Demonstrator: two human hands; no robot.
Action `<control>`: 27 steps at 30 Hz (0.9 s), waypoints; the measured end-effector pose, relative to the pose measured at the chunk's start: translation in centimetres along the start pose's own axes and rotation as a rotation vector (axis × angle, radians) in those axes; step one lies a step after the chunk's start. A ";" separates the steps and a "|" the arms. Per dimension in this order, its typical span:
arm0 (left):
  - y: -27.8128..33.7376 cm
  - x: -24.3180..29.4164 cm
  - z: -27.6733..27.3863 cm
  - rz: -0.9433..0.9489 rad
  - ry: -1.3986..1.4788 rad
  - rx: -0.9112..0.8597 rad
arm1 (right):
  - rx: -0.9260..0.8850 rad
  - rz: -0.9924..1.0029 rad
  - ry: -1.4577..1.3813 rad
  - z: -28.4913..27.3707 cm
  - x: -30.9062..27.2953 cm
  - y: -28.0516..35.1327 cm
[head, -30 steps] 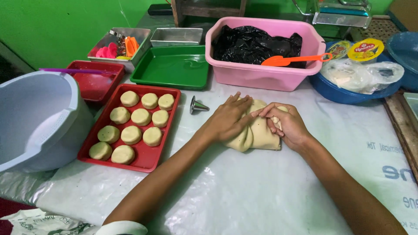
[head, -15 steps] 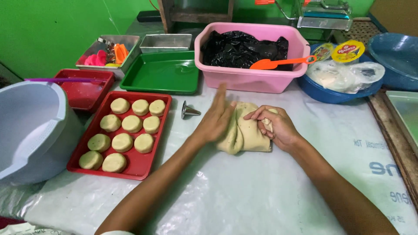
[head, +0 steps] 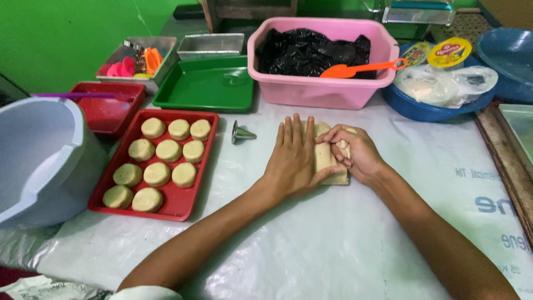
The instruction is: Filling and shaping small dough balls with a dark paste in a bakery environment.
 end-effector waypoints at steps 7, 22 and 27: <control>1.0 0.5 -1.9 0.029 0.060 0.035 | -0.001 0.014 -0.038 -0.1 -0.2 0.2; 3.5 -0.6 -0.6 0.187 0.193 -0.117 | -0.020 -0.012 -0.085 -0.6 0.6 -0.3; 3.3 -0.5 0.9 0.247 0.016 -0.146 | -0.030 -0.025 -0.098 -0.4 0.2 -0.2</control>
Point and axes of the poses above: each hand's wrist, its own y-axis away from the middle knuckle, its own z-axis out of the palm, x = y × z, the point moved 9 cm from there along -y, towards the middle knuckle, and after that the axes turned 7 degrees about z, right-handed, at the moved point
